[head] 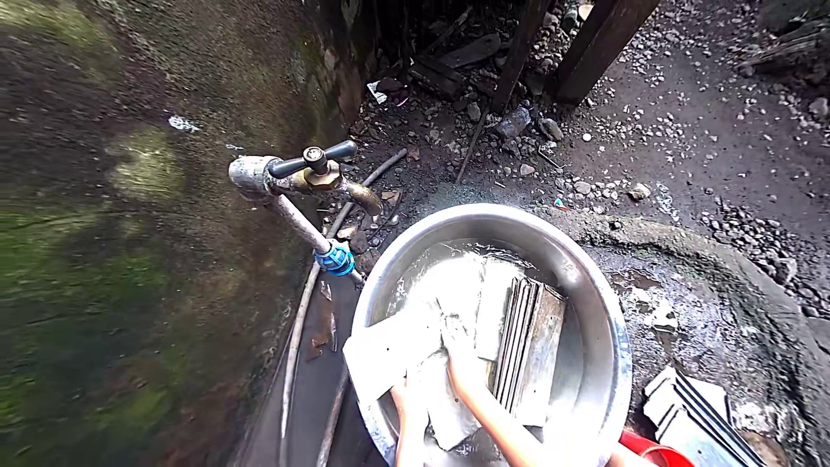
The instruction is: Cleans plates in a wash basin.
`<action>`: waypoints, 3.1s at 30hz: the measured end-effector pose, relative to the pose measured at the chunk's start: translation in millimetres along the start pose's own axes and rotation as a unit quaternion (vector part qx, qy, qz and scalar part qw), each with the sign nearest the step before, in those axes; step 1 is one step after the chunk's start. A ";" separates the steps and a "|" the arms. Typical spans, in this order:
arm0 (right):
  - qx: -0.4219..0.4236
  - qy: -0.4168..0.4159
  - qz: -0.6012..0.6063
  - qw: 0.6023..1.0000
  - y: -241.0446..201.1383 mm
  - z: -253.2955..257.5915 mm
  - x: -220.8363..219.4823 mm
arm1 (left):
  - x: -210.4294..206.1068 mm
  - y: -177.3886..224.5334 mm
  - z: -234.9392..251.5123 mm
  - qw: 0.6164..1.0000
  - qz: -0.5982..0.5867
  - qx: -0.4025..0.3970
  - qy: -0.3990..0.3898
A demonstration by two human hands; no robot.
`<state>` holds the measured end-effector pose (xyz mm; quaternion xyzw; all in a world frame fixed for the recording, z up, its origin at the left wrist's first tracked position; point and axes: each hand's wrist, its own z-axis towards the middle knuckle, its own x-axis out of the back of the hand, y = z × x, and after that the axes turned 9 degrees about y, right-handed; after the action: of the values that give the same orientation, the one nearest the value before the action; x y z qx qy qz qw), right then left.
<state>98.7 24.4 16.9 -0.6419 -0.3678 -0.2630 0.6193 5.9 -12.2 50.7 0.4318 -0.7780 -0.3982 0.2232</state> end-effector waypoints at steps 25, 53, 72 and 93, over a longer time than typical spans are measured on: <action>-0.008 0.031 0.106 0.994 -9.6 69.6 -25.2 | -19.9 -45.9 2.6 0.978 0.186 -0.083 -0.035; -0.077 0.036 0.077 0.993 -6.6 56.8 -12.9 | -17.8 -50.1 6.2 0.971 0.221 -0.075 -0.060; -0.032 0.061 0.084 0.994 0.3 47.5 -15.3 | -17.4 -54.6 5.5 0.968 0.221 -0.100 -0.059; 0.015 0.120 0.093 0.988 18.4 -14.0 -11.5 | -17.7 -55.0 4.6 0.977 0.191 -0.050 -0.075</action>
<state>108.3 9.6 -2.0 -0.6277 -0.2337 -0.2737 0.6903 39.2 -12.2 3.2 0.2322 -0.8400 -0.4177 0.2571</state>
